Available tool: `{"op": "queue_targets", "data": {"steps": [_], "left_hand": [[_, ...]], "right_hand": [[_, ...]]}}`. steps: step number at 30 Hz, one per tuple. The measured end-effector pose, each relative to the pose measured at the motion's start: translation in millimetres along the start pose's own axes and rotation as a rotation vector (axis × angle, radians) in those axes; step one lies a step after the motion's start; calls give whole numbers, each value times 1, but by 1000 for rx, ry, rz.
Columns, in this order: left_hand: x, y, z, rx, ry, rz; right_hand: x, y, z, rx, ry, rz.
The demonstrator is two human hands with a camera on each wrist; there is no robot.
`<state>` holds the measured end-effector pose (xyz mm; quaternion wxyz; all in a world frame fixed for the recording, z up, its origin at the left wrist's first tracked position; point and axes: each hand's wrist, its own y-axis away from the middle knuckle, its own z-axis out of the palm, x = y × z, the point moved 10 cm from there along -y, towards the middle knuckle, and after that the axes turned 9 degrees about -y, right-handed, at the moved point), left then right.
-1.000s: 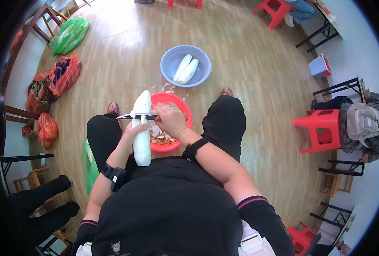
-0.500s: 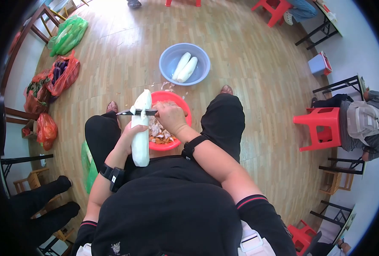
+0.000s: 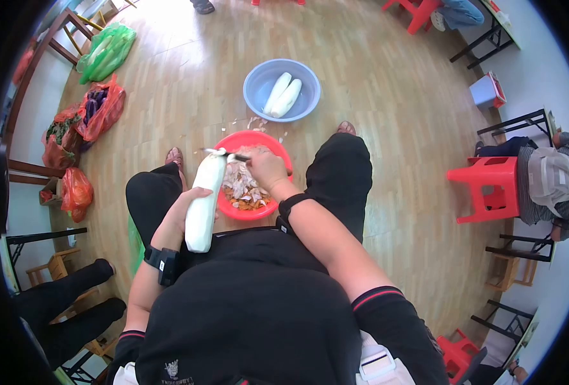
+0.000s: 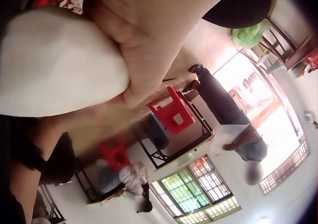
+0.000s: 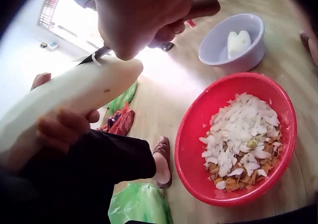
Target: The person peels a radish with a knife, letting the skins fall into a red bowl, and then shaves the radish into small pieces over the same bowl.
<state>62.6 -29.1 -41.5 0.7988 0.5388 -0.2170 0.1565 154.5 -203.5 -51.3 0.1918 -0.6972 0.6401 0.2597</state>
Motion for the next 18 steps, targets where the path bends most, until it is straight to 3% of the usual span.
{"op": "queue_targets", "data": {"steps": [4, 10, 15, 18], "left_hand": [[1, 19, 4, 1, -23, 11], [-6, 18, 0, 26, -21, 15], [-9, 11, 7, -33, -18, 1], [-7, 10, 9, -2, -65, -9]], "right_hand": [[8, 2, 4, -47, 25, 34], [-20, 12, 0, -166, -179, -1], [-56, 20, -18, -40, -200, -265], [-52, 18, -8, -27, -148, -298]]}}
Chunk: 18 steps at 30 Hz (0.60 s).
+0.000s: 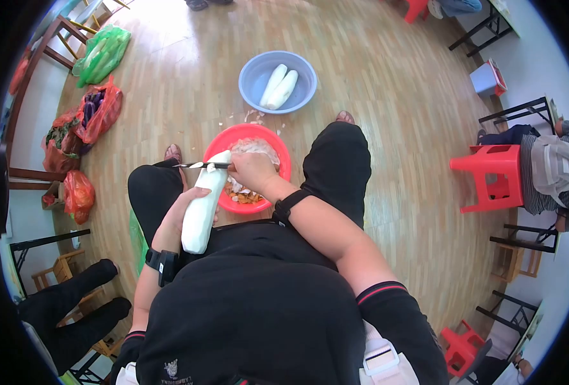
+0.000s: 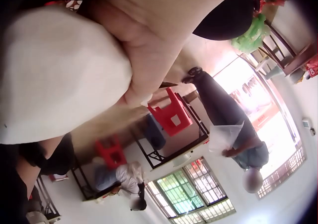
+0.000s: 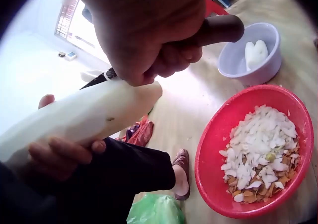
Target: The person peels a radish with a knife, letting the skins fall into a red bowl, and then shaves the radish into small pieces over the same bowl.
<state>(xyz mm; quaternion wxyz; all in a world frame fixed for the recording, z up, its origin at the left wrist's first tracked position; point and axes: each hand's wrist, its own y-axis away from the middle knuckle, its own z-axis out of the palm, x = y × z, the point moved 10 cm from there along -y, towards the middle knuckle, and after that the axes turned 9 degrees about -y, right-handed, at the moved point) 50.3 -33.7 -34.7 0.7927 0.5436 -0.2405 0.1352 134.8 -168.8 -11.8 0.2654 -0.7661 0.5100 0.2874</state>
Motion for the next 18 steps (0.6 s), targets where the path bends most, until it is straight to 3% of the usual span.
{"op": "queue_targets", "data": {"steps": [3, 7, 9, 10, 12, 15, 18], "left_hand": [[-4, -2, 0, -16, 41, -40], [-7, -3, -2, -9, 39, -40], [-7, -1, -3, 12, 39, -34], [-7, 0, -2, 10, 40, -35], [-7, 2, -3, 16, 55, -22], [1, 4, -3, -6, 54, 28], [-4, -1, -6, -12, 64, 4]], "right_hand": [[-2, 1, 2, 48, 31, -103], [5, -2, -2, 29, 28, -15], [27, 2, 5, -104, 20, 217], [29, 2, 3, -105, 21, 219], [52, 7, 6, -172, -71, 403], [49, 6, -1, -89, -124, 392], [25, 5, -6, -145, -105, 311]]}}
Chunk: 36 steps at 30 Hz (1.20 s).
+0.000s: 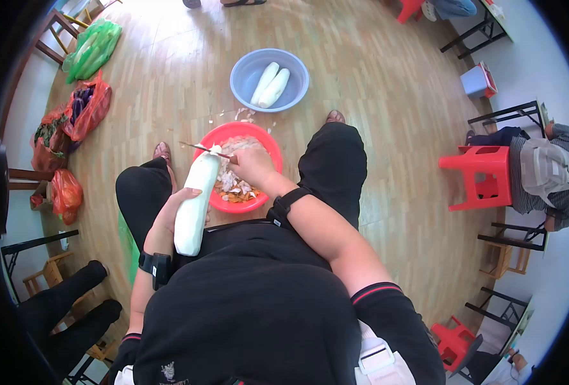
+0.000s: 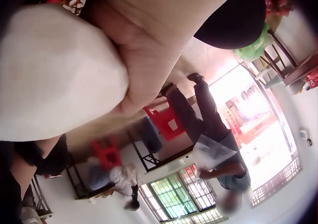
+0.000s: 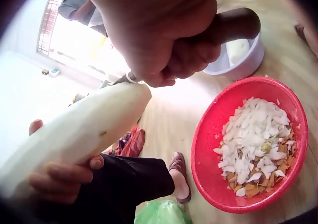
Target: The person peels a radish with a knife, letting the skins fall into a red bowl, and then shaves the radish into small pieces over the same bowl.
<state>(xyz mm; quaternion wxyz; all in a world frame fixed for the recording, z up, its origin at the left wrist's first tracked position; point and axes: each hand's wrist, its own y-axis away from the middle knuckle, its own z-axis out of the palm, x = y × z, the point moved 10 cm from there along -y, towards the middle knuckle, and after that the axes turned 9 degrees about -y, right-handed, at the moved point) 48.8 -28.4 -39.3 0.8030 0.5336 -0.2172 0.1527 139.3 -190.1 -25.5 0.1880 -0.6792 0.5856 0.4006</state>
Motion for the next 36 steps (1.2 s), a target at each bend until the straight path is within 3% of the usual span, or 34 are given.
{"op": "queue_targets", "data": {"steps": [13, 18, 21, 27, 34, 36], "left_hand": [[2, -3, 3, 1, -25, 20], [11, 1, 10, -69, -28, 99], [13, 3, 9, -55, -18, 103], [14, 5, 11, -23, -19, 106], [16, 7, 15, -65, -41, 122], [13, 7, 12, -59, -37, 116]], "right_hand": [[-3, -8, 5, 112, 147, -144], [30, -16, -7, 134, 31, 27], [21, -14, -7, 107, -83, 13], [-23, -5, -12, 122, 81, -164], [-8, -10, -11, 136, 139, -140], [15, -15, -15, 159, 130, -19]]}}
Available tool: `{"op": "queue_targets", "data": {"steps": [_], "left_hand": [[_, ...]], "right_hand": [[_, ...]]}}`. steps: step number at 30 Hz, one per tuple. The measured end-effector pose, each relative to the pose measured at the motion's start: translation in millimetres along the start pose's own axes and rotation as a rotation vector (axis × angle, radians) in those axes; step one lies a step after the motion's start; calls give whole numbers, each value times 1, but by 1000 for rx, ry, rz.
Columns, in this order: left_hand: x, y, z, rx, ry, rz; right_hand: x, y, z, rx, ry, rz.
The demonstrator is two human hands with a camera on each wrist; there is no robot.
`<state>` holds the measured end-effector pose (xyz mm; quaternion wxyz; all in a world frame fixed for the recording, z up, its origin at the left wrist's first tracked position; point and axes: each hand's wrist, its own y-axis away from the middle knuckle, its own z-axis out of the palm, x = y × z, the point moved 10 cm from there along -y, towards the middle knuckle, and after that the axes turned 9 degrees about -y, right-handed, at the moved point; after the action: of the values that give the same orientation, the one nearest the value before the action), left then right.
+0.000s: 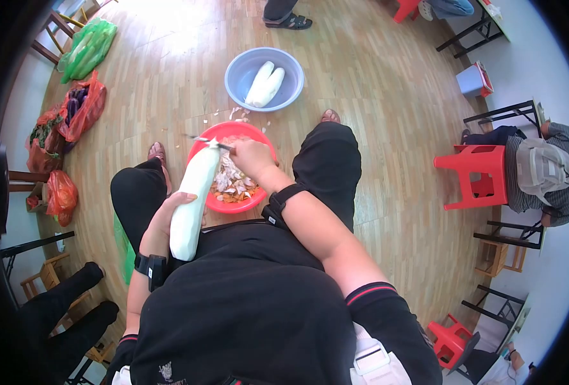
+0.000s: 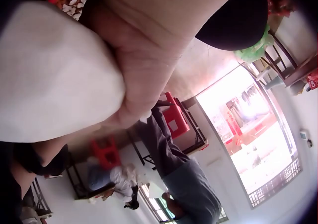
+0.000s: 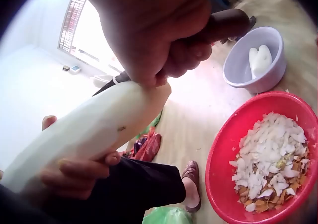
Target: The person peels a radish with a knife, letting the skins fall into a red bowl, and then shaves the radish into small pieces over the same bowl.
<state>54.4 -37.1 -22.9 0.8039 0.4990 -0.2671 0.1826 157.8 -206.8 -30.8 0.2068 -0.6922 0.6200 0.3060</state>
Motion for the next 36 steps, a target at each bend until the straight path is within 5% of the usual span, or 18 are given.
{"op": "queue_targets", "data": {"steps": [5, 15, 26, 36], "left_hand": [[8, 4, 4, -40, 20, 59], [6, 1, 4, -40, 16, 29], [10, -4, 7, -83, -36, 58], [9, -3, 10, -100, -47, 67]], "right_hand": [[31, -3, 13, -50, -61, 84], [0, 2, -3, -55, -330, 96], [-41, 9, -21, -34, -57, -92], [42, 3, 10, -117, 135, 213]]}}
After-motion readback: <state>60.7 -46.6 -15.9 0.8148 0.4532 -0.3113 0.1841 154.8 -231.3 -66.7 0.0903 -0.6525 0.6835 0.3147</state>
